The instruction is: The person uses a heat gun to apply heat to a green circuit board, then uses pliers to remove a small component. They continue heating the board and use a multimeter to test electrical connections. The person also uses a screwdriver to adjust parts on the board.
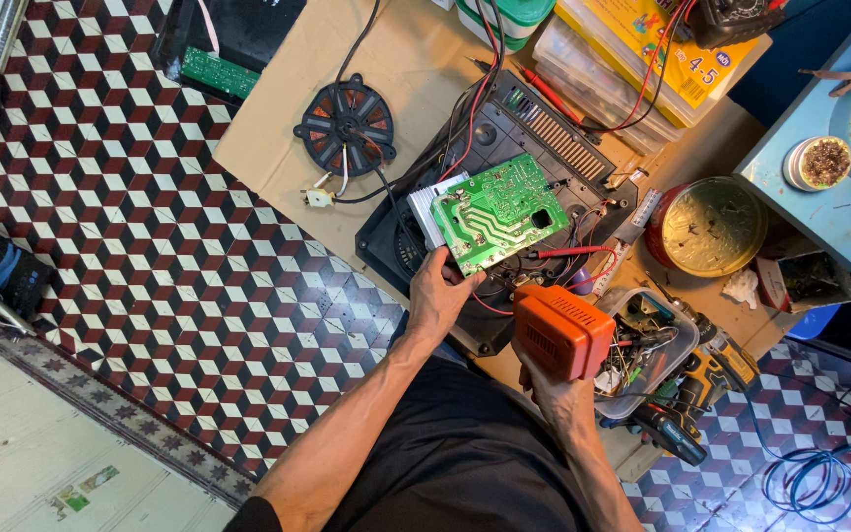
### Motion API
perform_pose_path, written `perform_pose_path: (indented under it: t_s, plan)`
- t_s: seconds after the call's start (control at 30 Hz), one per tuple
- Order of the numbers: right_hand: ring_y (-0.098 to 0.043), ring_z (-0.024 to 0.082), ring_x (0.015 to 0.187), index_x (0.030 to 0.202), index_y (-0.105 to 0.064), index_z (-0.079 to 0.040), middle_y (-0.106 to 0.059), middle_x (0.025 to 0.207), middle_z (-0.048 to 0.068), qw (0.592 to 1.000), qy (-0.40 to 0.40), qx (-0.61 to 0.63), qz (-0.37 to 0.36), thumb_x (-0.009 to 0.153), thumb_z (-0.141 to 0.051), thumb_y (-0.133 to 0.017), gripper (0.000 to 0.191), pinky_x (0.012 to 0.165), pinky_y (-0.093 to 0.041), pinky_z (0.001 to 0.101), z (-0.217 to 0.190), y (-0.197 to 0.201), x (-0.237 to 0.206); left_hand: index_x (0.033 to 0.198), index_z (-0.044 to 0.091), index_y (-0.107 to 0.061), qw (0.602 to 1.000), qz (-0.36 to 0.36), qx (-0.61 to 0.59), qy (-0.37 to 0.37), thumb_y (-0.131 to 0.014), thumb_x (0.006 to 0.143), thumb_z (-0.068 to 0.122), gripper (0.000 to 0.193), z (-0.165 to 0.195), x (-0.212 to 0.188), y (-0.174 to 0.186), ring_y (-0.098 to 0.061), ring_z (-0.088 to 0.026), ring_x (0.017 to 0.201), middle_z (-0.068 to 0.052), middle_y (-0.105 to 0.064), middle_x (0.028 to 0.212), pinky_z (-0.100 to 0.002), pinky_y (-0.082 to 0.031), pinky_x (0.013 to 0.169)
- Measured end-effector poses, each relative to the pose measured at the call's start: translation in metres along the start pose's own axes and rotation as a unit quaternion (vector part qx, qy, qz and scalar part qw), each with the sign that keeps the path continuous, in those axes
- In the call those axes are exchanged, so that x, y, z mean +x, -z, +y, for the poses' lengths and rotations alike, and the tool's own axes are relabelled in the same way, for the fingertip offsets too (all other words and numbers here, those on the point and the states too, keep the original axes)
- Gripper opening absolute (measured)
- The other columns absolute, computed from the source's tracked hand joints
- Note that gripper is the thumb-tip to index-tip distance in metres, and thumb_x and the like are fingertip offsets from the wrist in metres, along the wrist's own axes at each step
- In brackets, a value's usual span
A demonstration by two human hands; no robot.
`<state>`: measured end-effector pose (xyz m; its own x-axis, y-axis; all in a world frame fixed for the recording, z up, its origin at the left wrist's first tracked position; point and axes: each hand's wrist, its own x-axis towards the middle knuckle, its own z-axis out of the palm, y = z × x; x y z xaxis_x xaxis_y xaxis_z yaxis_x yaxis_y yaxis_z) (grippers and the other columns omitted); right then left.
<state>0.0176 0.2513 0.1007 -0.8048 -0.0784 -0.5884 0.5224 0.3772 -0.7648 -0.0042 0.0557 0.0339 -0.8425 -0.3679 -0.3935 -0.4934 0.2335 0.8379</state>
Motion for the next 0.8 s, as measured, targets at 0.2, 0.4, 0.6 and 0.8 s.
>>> perform_pose_path:
  t_s: [0.2, 0.4, 0.6, 0.8]
  plan:
    - [-0.057, 0.012, 0.042, 0.134, -0.060, -0.013, -0.063, 0.063, 0.003, 1.000, 0.005, 0.021, -0.001, 0.084, -0.021, -0.077, 0.053, 0.036, -0.040, 0.0276, 0.004, 0.003, -0.001, 0.106, 0.003, -0.063, 1.000, -0.001, 0.010, -0.003, -0.085, 0.081, 0.021, 0.038, 0.000, -0.002, -0.002, -0.064, -0.013, 0.071, -0.004, -0.066, 0.091, -0.031, -0.056, 0.065]
    - [-0.058, 0.012, 0.042, 0.134, -0.059, -0.013, -0.065, 0.064, 0.003, 1.000, -0.003, 0.013, -0.004, 0.084, -0.019, -0.077, 0.054, 0.035, -0.042, 0.0277, 0.003, 0.004, -0.001, 0.107, 0.002, -0.063, 1.000, -0.007, 0.003, 0.001, -0.085, 0.081, 0.021, 0.038, -0.001, -0.004, -0.002, -0.064, -0.013, 0.071, -0.005, -0.066, 0.092, -0.032, -0.056, 0.064]
    - [-0.058, 0.012, 0.042, 0.135, -0.059, -0.014, -0.065, 0.065, 0.002, 1.000, 0.008, 0.019, -0.005, 0.084, -0.019, -0.076, 0.054, 0.034, -0.042, 0.0270, -0.004, 0.006, -0.002, 0.106, 0.003, -0.063, 1.000, -0.009, 0.016, 0.014, -0.086, 0.080, 0.022, 0.039, 0.000, -0.003, -0.003, -0.066, -0.013, 0.068, -0.005, -0.067, 0.087, -0.032, -0.055, 0.063]
    - [-0.056, 0.012, 0.042, 0.135, -0.060, -0.015, -0.064, 0.063, 0.003, 1.000, -0.009, 0.011, -0.005, 0.084, -0.019, -0.076, 0.055, 0.034, -0.041, 0.0272, -0.009, 0.006, -0.002, 0.105, 0.003, -0.064, 1.000, -0.005, 0.014, 0.026, -0.086, 0.080, 0.022, 0.038, 0.001, -0.002, -0.003, -0.065, -0.013, 0.065, -0.004, -0.068, 0.079, -0.032, -0.054, 0.062]
